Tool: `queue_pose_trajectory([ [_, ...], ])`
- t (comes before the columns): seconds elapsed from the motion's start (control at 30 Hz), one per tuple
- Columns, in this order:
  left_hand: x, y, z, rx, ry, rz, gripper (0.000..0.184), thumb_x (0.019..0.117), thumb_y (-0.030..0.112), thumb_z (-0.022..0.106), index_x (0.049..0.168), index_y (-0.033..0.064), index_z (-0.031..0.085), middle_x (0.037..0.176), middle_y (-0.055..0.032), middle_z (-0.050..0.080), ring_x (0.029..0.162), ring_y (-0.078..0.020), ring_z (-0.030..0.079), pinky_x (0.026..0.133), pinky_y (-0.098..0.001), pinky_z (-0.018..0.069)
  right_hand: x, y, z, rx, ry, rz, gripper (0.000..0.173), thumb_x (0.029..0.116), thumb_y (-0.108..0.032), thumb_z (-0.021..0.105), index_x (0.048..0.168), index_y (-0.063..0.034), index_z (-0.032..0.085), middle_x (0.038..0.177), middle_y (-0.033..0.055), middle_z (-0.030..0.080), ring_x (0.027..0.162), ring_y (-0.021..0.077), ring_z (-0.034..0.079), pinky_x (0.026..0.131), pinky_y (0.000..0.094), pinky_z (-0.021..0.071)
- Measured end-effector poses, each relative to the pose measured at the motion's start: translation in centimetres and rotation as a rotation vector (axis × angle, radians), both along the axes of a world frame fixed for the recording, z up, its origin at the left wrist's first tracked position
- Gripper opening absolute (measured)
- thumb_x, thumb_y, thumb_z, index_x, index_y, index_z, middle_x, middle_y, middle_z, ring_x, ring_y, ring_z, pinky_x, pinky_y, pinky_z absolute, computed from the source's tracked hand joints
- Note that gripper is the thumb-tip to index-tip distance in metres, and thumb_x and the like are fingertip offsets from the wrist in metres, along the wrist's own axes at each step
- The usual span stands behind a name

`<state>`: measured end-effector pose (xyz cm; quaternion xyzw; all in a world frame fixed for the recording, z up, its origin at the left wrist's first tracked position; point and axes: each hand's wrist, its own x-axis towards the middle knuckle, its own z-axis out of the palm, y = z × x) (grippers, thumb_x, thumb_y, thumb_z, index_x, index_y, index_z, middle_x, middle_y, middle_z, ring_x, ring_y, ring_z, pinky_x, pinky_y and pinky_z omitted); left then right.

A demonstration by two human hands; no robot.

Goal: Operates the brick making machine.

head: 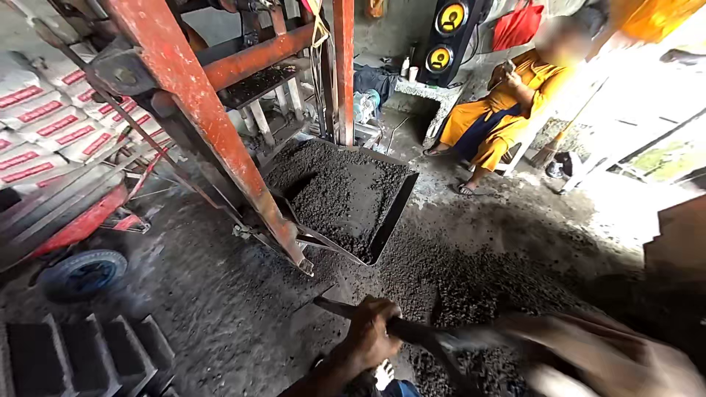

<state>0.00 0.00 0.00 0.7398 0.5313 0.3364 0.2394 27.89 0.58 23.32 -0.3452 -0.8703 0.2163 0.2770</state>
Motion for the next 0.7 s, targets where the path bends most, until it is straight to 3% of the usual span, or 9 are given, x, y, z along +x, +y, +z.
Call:
queue_pose_trajectory([
  [0.1,-5.5,-0.8,-4.4,-0.012,-0.053,0.127,0.029,0.0799,0.028,0.078,0.101,0.0085,0.076,0.1,-0.0089,0.075,0.097,-0.0262,0.071,0.089,-0.0516,0.0546,-14.1,2.0,-9.3,0.053,-0.224,0.016,0.054,0.1014,-0.066,0.042,0.104,-0.0224,0.075,0.087,-0.0024,0.074,0.082,0.0168,0.072,0.072,0.0472,0.0599],
  [0.2,-11.3,-4.5,-13.0,-0.203,-0.146,0.274,0.04,0.086,0.026,0.075,0.117,0.0006,0.073,0.119,-0.0174,0.071,0.116,-0.0316,0.065,0.104,-0.0547,0.0479,-22.7,0.6,-17.6,-0.293,-0.419,0.197,0.059,0.092,-0.07,0.057,0.118,-0.019,0.072,0.101,0.0088,0.075,0.097,0.0313,0.072,0.086,0.0621,0.0557],
  [0.27,-13.8,-7.2,-19.5,-0.204,-0.171,0.4,0.038,0.0912,0.03,0.069,0.118,0.003,0.073,0.123,-0.0153,0.071,0.119,-0.0285,0.065,0.106,-0.0498,0.0486,-27.1,-0.7,-22.6,-0.423,-0.531,0.292,0.062,0.0861,-0.07,0.065,0.118,-0.0168,0.068,0.101,0.0139,0.074,0.095,0.0369,0.071,0.086,0.0661,0.0533],
  [0.3,-14.6,-8.3,-20.2,-0.281,-0.172,0.453,0.033,0.0962,0.024,0.064,0.12,0.0023,0.073,0.125,-0.0159,0.07,0.121,-0.0288,0.064,0.107,-0.0484,0.0489,-28.8,-1.5,-24.3,-0.446,-0.577,0.325,0.062,0.0848,-0.068,0.067,0.119,-0.0165,0.068,0.1,0.0152,0.074,0.095,0.0385,0.071,0.087,0.0668,0.0522],
  [0.37,-16.2,-9.2,-18.3,-0.581,-0.127,0.491,0.035,0.1037,0.017,0.055,0.134,0.0028,0.065,0.138,-0.0166,0.063,0.132,-0.0306,0.057,0.114,-0.0489,0.0426,-31.2,-2.3,-25.0,-0.449,-0.641,0.368,0.057,0.0853,-0.063,0.069,0.122,-0.0203,0.068,0.102,0.0136,0.074,0.095,0.0375,0.071,0.087,0.0661,0.0518],
  [0.43,-17.9,-10.9,-20.5,-0.504,-0.073,0.498,0.036,0.0995,0.021,0.06,0.13,0.005,0.068,0.13,-0.0162,0.068,0.124,-0.0311,0.063,0.108,-0.0496,0.0487,-32.9,-2.6,-25.2,-0.444,-0.679,0.405,0.056,0.0826,-0.065,0.07,0.115,-0.0189,0.069,0.097,0.0132,0.074,0.092,0.0374,0.071,0.081,0.0659,0.0527],
  [0.53,-21.5,-12.4,-20.9,-0.479,-0.226,0.548,0.037,0.0892,0.023,0.07,0.12,0.0024,0.071,0.111,-0.0156,0.074,0.105,-0.0275,0.071,0.097,-0.0497,0.0551,-34.6,-2.2,-25.8,-0.411,-0.701,0.45,0.056,0.0813,-0.066,0.07,0.104,-0.0149,0.069,0.091,0.0141,0.073,0.089,0.0377,0.07,0.079,0.0664,0.0526],
  [0.6,-23.5,-12.7,-19.1,-0.554,-0.389,0.664,0.032,0.0959,0.022,0.069,0.118,-0.001,0.071,0.112,-0.0178,0.074,0.106,-0.0279,0.071,0.1,-0.0493,0.0548,-35.3,-1.8,-25.9,-0.416,-0.694,0.452,0.056,0.0811,-0.066,0.071,0.102,-0.0143,0.069,0.089,0.0145,0.072,0.088,0.0375,0.07,0.077,0.0662,0.0522],
  [0.7,-25.1,-12.1,-15.4,-0.526,-0.734,0.798,0.034,0.1054,0.026,0.058,0.118,-0.0044,0.067,0.107,-0.0179,0.074,0.098,-0.0259,0.074,0.09,-0.0437,0.0612,-36.2,-1.0,-26.1,-0.402,-0.696,0.428,0.057,0.0808,-0.067,0.07,0.1,-0.0139,0.069,0.089,0.0138,0.072,0.089,0.0368,0.07,0.077,0.0657,0.0532],
])
